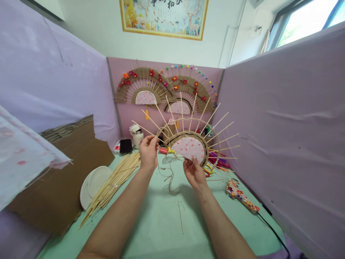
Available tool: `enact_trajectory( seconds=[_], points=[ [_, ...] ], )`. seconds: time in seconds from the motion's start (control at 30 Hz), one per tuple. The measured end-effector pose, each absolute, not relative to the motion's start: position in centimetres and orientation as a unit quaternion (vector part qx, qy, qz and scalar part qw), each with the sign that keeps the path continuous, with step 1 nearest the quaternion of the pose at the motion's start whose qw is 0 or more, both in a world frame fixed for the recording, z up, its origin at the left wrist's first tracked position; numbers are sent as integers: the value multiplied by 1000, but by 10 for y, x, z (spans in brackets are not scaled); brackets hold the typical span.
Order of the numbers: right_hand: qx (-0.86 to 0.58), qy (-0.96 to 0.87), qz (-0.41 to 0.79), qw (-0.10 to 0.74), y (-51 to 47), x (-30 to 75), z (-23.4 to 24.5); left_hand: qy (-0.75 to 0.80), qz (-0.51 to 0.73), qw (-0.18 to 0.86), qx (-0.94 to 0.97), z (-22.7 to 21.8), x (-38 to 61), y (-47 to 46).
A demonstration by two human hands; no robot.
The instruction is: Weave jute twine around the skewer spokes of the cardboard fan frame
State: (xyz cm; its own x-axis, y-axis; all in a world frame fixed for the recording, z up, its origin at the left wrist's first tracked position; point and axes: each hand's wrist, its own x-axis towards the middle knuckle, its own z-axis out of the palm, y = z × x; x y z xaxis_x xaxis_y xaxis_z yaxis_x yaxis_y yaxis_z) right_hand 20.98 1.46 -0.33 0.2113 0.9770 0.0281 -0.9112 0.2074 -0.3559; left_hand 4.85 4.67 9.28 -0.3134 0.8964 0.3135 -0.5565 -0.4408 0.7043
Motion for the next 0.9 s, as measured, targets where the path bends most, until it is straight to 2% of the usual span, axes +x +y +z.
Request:
enact_trajectory(
  seconds=[0.4, 0.9],
  points=[
    [-127, -127, 614, 769, 16, 213, -3, 195, 749, 536, 337, 91, 53, 38],
    [-131, -121, 622, 762, 15, 210, -4, 274, 782, 427, 363, 87, 48, 49]
  ],
)
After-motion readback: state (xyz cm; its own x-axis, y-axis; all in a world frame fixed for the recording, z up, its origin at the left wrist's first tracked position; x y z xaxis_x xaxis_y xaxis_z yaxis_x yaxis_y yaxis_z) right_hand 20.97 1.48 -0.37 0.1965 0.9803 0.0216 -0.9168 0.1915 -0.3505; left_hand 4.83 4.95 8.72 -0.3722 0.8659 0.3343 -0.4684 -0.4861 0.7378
